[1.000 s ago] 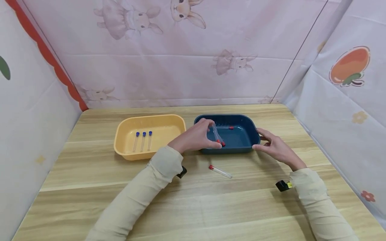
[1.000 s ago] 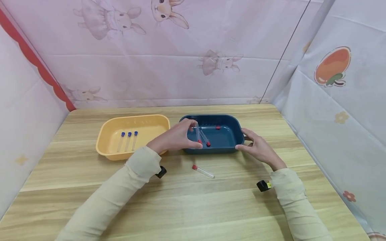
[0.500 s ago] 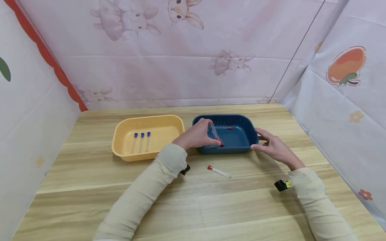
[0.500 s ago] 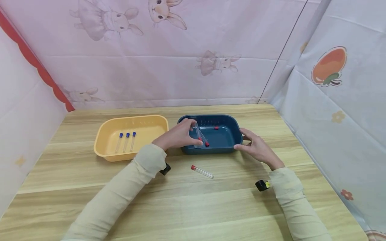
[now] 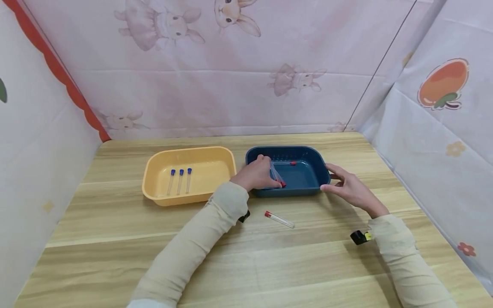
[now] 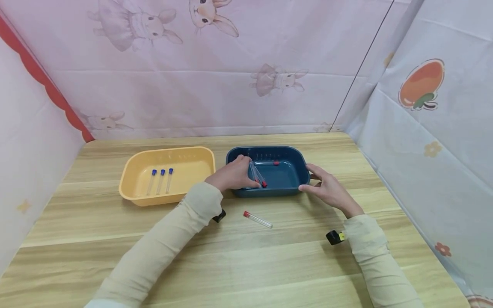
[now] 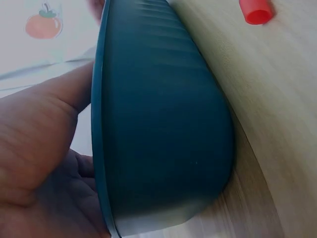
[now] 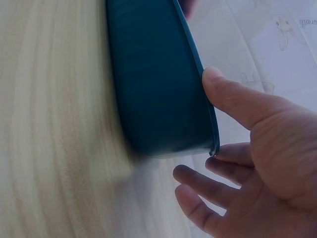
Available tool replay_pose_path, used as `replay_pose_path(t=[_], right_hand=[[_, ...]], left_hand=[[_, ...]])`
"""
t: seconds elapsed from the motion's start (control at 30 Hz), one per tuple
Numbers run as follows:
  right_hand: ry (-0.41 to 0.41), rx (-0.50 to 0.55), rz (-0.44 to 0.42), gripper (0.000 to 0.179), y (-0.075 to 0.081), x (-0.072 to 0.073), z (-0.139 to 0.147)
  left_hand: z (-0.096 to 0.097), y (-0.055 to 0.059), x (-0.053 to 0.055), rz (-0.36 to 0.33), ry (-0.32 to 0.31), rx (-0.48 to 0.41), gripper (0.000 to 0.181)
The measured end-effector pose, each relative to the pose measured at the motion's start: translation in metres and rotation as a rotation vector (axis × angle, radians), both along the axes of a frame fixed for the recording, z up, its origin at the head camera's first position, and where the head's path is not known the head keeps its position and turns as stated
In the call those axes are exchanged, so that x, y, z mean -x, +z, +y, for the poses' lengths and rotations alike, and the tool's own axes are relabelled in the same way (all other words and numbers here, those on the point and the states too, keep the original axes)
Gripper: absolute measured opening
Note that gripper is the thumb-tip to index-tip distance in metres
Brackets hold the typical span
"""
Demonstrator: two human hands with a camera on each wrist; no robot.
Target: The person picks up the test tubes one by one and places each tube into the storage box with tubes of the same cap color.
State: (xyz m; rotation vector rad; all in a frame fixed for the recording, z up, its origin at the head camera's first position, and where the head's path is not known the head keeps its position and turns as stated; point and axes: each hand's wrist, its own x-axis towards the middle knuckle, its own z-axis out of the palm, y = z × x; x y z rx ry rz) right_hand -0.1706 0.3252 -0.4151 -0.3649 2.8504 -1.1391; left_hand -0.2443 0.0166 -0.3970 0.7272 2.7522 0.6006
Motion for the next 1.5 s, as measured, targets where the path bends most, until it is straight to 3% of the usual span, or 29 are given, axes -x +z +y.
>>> replay_pose_path(t=[0.33,0.43,0.7,1.0,1.17,1.5], right_hand=[[0.0,0.008,0.008,0.078,-0.003,0.0,0.0],[0.0,0.006,0.007,0.079,-0.004,0.0,0.0],[0.006,0.001,0.014,0.079,-0.004,0.001,0.0],[0.004,-0.004,0.006,0.08,-0.004,0.001,0.001],[0.001,-0.003,0.007,0.08,-0.004,0.002,0.001],[-0.004,-0.01,-0.001,0.081,-0.001,0.0,-0.001]], left_hand=[[0.015,-0.005,0.002,0.056,-0.008,0.235,0.069],[0.019,-0.007,0.002,0.059,-0.001,0.269,0.062],[0.025,-0.012,0.006,0.023,0.046,0.22,0.045],[0.028,-0.016,0.011,0.011,0.051,0.193,0.06],[0.029,-0.016,0.012,0.007,0.052,0.189,0.059],[0.032,-0.022,0.017,0.036,0.041,0.165,0.068]])
